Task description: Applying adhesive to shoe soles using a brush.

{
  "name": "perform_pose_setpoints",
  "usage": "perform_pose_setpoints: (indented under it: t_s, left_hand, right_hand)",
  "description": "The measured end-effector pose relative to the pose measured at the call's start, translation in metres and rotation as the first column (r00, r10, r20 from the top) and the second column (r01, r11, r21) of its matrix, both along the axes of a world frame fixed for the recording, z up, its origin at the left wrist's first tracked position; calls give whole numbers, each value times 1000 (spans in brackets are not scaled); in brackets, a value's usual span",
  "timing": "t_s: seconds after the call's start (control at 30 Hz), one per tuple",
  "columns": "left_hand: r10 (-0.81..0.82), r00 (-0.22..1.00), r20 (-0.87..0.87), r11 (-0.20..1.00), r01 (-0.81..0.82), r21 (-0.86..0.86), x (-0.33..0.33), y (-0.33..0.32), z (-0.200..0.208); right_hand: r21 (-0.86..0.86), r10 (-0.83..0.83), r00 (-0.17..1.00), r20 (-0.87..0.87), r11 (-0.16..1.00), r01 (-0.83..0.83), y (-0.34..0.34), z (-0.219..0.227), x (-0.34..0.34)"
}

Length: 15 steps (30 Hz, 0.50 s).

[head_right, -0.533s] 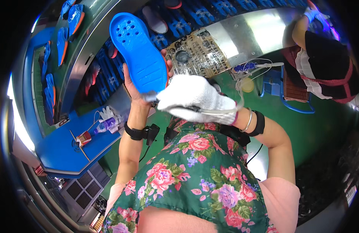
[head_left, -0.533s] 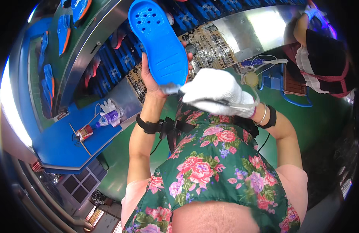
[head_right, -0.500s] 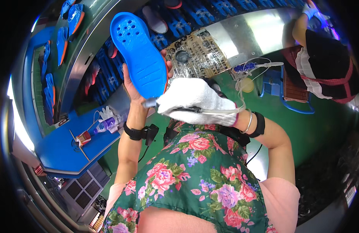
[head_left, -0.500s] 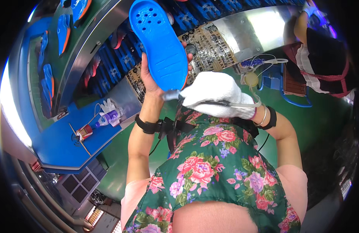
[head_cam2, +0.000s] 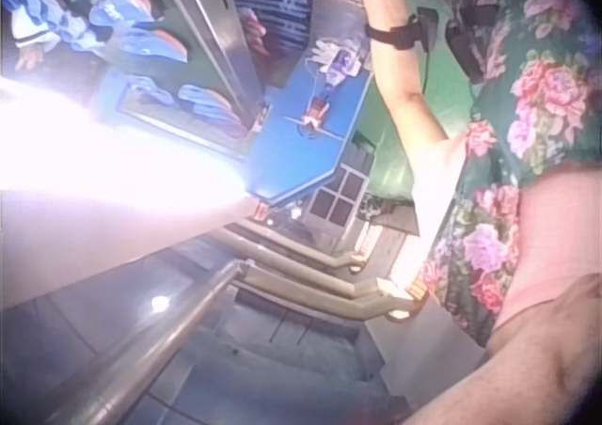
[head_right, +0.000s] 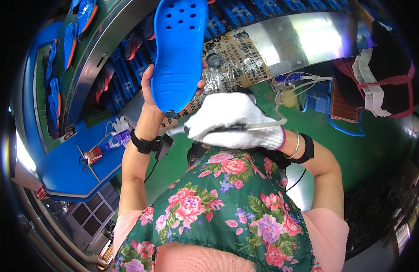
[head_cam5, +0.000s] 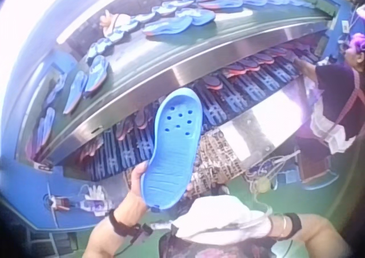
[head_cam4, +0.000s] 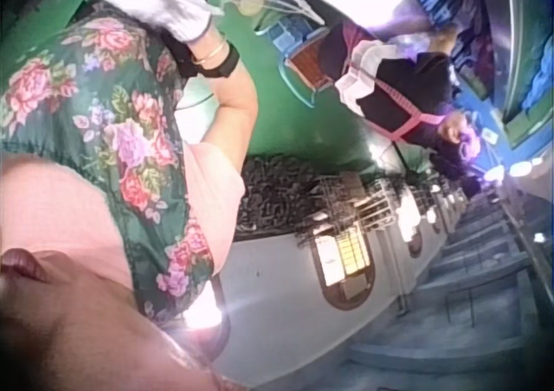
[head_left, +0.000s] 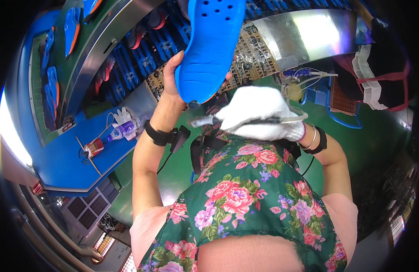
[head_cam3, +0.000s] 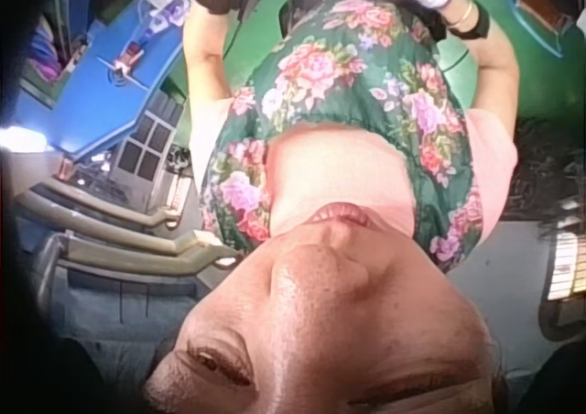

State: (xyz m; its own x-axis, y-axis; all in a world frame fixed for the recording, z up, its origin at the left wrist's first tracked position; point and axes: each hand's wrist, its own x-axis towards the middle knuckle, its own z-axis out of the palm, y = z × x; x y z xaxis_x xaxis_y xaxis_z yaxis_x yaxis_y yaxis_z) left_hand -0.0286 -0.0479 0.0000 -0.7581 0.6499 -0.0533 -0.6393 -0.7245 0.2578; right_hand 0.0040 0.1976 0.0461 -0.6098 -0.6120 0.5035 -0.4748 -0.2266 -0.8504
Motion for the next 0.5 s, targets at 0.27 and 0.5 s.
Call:
perform_pose_setpoints:
  t_s: [0.27,0.5]
  left_hand:
    - [-83,995,60,953,97,-287,-9,-4,15]
    - [-123,992,35,989,125,-82,-11,-4,12]
  right_hand:
    - [101,-123,913,-388,979,175,5,-8,4]
    - [-38,-137,987,84,989,141,1,-2,-1]
